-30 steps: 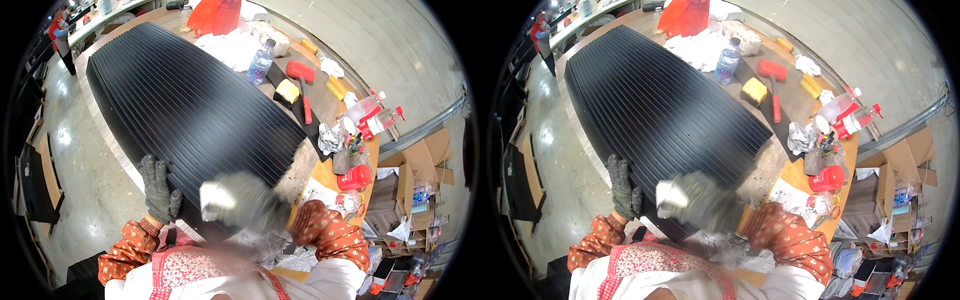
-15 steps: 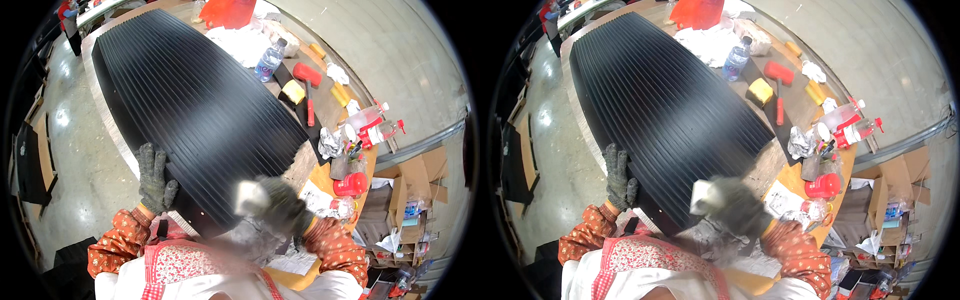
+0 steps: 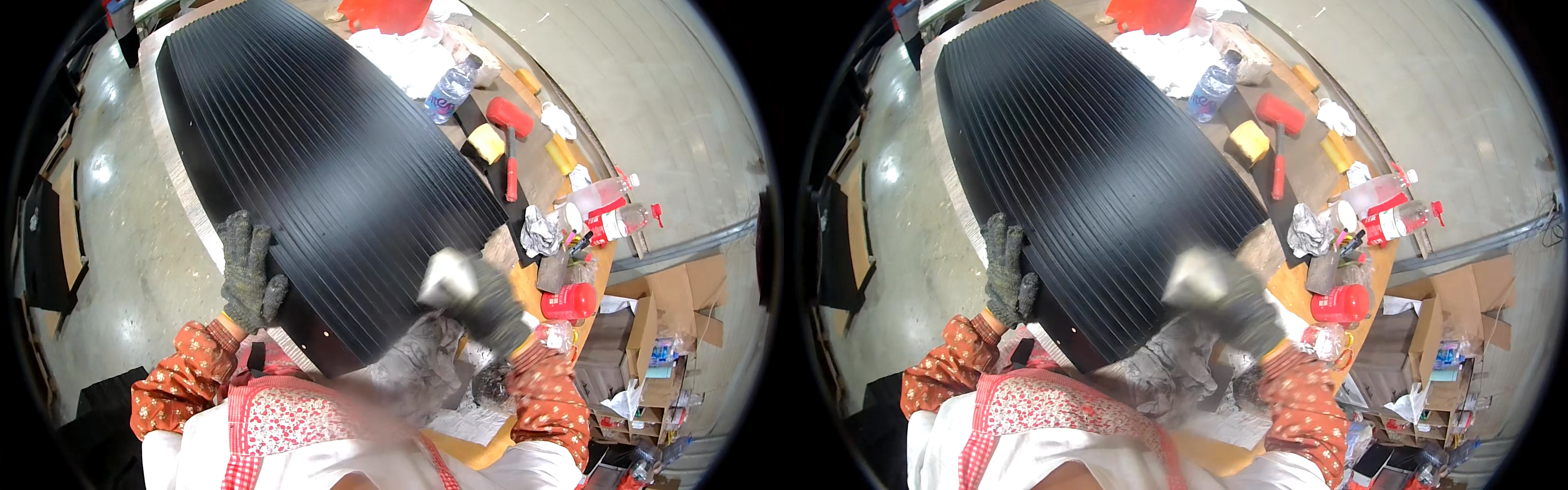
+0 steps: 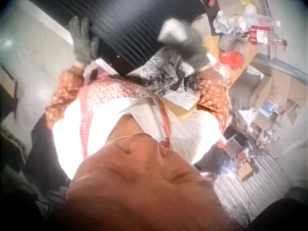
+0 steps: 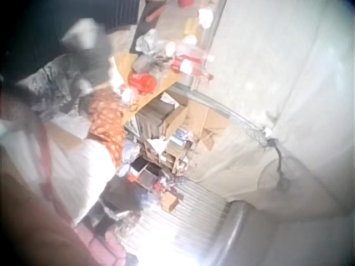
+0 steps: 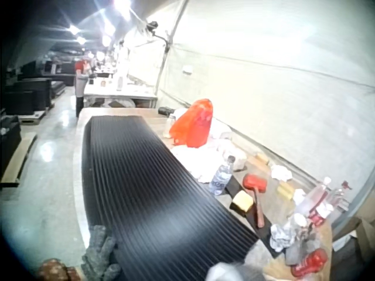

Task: The person cleans a black ribbed solar panel on a workbench using a cloth and a sponge. They wipe the surface repeatedly, flip the panel to clean the other side, and continue scrubbing with the sponge.

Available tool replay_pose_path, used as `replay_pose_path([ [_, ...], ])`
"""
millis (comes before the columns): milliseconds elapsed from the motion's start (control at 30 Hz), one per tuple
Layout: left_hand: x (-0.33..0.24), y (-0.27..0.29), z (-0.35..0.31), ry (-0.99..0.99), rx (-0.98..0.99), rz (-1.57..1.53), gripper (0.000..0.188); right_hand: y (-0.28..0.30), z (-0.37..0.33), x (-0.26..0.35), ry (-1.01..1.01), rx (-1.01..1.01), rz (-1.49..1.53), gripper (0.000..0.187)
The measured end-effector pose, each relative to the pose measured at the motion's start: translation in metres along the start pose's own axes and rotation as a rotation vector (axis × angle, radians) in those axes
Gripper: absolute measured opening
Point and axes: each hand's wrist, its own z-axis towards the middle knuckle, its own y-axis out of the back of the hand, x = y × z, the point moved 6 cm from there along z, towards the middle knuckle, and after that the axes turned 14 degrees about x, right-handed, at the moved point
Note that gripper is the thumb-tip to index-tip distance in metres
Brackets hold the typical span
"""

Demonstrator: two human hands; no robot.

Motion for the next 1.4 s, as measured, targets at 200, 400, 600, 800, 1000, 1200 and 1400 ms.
replay_pose_path([
  [200,-0.001,0.000,0.002,-0.018,-0.021,0.001,0.077,0.034,-0.022,-0.041,-0.091,-0.127,-0.067,0.024],
  [400,0.002,-0.002,0.003,-0.019,-0.022,0.030,0.078,-0.052,-0.013,0.015,0.218,0.179,-0.413,0.040],
  [600,0.004,-0.003,0.001,0.012,0.001,0.009,0.078,0.036,-0.020,0.008,-0.167,-0.032,-0.136,0.040],
  [800,0.004,-0.001,0.002,-0.025,-0.022,0.041,0.078,-0.054,0.006,0.052,0.497,0.184,-0.437,0.027],
  [1000,-0.003,0.002,0.005,-0.010,-0.013,0.015,0.081,0.074,-0.012,-0.059,-0.105,-0.160,-1.355,0.044],
  [1200,-0.001,0.002,0.001,-0.003,-0.024,0.004,0.080,-0.024,0.036,0.031,0.089,-0.015,-0.503,0.034],
  [1400,-0.007,0.002,0.011,-0.027,0.010,-0.027,0.081,0.044,-0.002,-0.055,-0.162,-0.140,-1.273,0.051],
])
